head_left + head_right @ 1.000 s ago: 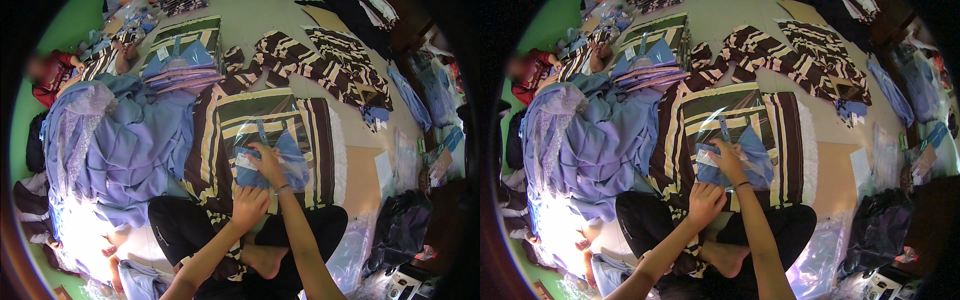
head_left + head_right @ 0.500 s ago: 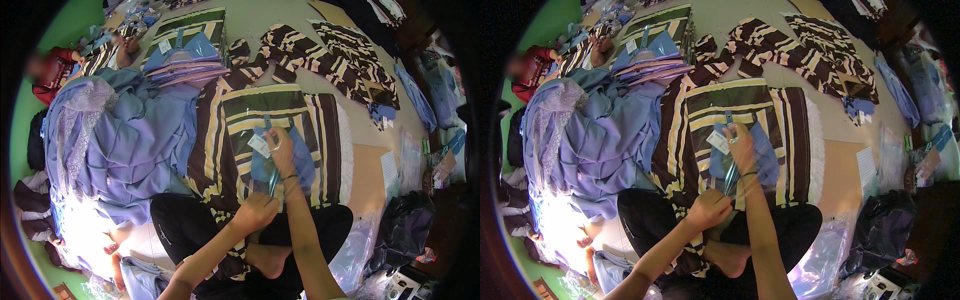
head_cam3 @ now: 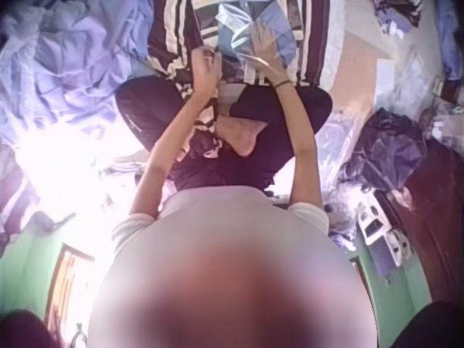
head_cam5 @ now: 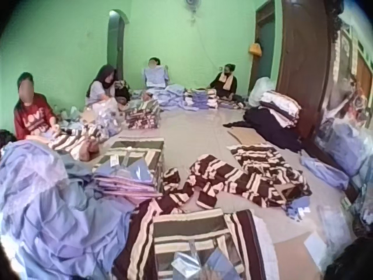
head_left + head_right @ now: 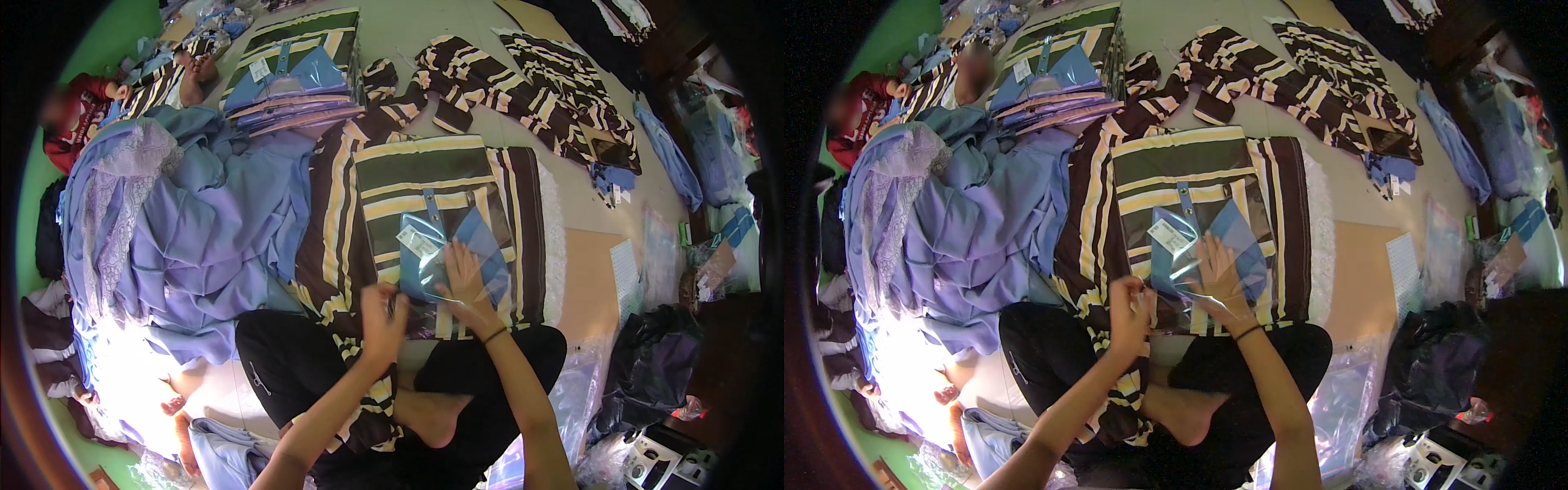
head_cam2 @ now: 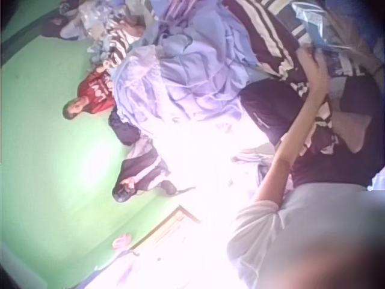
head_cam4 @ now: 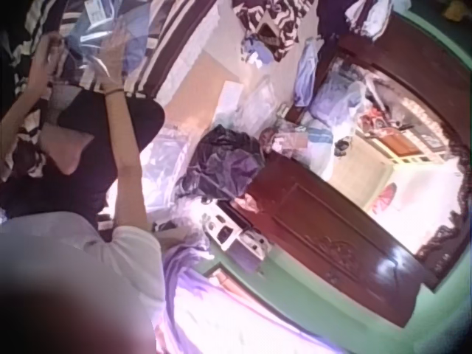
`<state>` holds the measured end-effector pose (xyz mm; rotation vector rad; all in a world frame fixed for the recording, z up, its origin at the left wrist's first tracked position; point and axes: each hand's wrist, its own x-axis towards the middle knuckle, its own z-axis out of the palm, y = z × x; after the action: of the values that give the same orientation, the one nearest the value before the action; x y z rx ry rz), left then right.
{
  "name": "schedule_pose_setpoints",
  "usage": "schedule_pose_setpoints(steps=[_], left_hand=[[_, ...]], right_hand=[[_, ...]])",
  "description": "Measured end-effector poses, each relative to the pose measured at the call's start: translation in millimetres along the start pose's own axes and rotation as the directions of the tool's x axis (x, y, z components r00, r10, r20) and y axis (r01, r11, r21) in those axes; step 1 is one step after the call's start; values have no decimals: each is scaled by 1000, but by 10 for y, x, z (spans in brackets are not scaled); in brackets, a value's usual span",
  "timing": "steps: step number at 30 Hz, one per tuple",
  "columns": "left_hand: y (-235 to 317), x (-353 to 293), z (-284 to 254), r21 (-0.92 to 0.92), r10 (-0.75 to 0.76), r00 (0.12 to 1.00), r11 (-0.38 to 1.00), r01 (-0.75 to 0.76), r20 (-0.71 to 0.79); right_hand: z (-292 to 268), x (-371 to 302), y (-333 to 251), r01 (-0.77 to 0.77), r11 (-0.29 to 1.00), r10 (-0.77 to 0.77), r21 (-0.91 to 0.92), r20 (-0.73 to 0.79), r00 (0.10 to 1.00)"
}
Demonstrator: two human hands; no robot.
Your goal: The person folds a striped garment and a blue garment, places each into a clear plastic bag, and stacks the sealed packages on the floor. The person repeats this process for multiple garments.
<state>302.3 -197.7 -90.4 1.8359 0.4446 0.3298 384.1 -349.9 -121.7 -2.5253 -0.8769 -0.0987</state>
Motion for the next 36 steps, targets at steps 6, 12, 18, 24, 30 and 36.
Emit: schedule_pose_setpoints(steps=[6, 12, 18, 24, 30, 36], left_hand=[[-423, 175, -23, -384, -537, 793, 693, 610, 288], [-460, 169, -28, -480, -527, 769, 602, 639, 362], [-435, 207, -58, -491, -523, 772, 597, 634, 360], [-427, 209, -53, -483, -537, 766, 596, 641, 355], [-398, 207, -48, -492, -534, 775, 602, 629, 338], [-378, 208, -51, -503, -536, 776, 595, 627, 333]], right_hand=[[78, -301, -336, -56, 994, 67, 97, -108, 992], [359, -215, -561, -248, 923, 289, 295, -103, 952], [306, -240, -471, -196, 876, 137, 440, 162, 977], [120, -233, -447, -149, 988, 150, -29, 59, 987], [219, -33, -321, -285, 949, 248, -137, -238, 939], [207, -115, -254, -75, 973, 84, 218, -33, 996]])
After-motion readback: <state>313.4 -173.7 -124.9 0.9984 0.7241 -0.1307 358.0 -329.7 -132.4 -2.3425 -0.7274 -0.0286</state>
